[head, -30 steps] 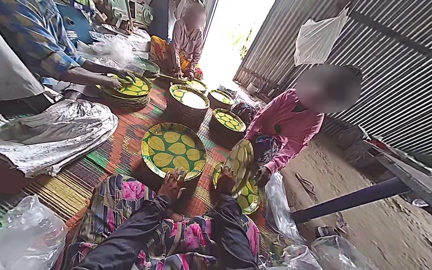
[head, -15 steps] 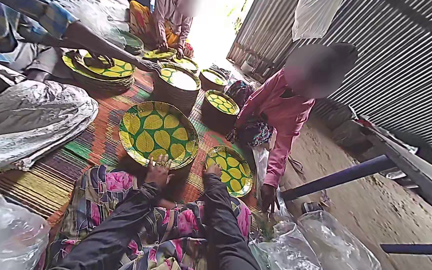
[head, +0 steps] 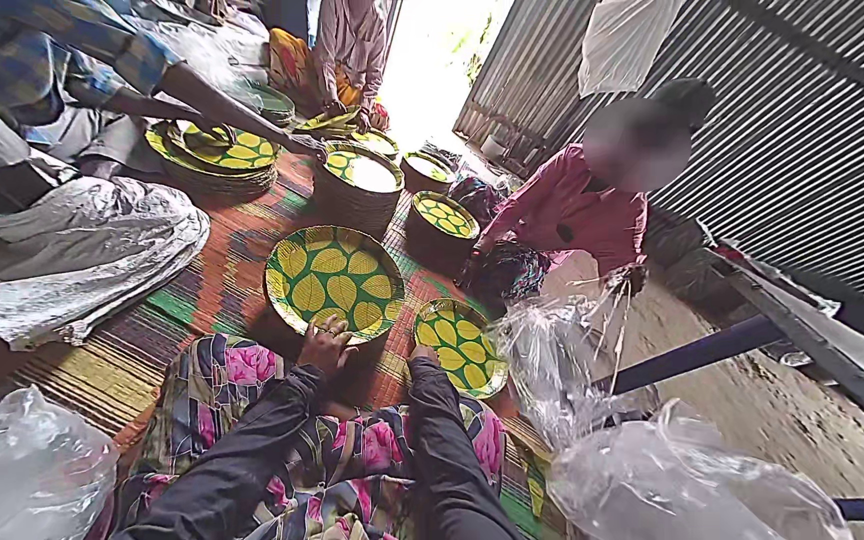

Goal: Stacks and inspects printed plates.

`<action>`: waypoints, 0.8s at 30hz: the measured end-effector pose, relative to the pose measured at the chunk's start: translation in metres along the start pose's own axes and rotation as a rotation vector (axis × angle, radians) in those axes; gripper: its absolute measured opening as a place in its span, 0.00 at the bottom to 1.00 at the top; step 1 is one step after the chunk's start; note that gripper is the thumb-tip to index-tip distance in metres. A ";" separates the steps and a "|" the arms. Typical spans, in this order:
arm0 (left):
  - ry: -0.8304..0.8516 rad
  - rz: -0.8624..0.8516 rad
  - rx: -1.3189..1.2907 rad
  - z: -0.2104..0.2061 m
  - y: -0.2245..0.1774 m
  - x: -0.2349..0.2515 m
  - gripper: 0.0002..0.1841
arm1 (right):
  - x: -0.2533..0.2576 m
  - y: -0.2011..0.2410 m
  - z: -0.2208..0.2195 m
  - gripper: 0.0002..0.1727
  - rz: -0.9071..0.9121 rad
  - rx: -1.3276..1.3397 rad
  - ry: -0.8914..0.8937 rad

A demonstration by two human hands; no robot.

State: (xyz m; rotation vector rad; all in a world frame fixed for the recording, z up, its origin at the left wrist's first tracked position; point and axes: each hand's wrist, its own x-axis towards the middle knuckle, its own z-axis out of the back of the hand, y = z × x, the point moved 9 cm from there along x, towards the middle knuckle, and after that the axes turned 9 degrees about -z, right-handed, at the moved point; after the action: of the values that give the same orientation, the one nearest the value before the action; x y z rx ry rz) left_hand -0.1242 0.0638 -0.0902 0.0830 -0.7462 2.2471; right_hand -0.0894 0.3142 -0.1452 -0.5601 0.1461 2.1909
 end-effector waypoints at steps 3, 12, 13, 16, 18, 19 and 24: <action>-0.338 -0.016 0.018 0.023 0.005 -0.009 0.24 | -0.003 -0.004 0.005 0.31 -0.017 0.060 -0.023; -0.749 0.801 -0.257 0.080 0.089 -0.063 0.43 | -0.006 -0.002 0.023 0.37 -0.002 0.246 -0.126; -0.888 0.768 -0.250 0.069 0.102 -0.064 0.45 | -0.010 0.000 0.027 0.37 0.005 0.267 -0.136; -0.714 0.857 -0.294 0.055 0.112 -0.059 0.51 | -0.014 0.000 0.033 0.36 0.002 0.320 -0.157; -0.683 0.905 -0.308 0.047 0.118 -0.058 0.53 | -0.011 -0.001 0.033 0.37 -0.013 0.338 -0.146; -0.666 0.925 -0.348 0.046 0.118 -0.057 0.54 | -0.010 -0.001 0.033 0.37 -0.017 0.356 -0.139; -0.488 1.031 -0.806 0.028 0.100 -0.043 0.35 | -0.013 0.006 0.036 0.37 0.031 0.497 -0.097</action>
State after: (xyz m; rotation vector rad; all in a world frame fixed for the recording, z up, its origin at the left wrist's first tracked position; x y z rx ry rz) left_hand -0.1662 -0.0333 -0.1279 -0.1994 -2.3167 2.6265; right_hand -0.0993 0.3115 -0.1078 -0.1725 0.6285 2.0982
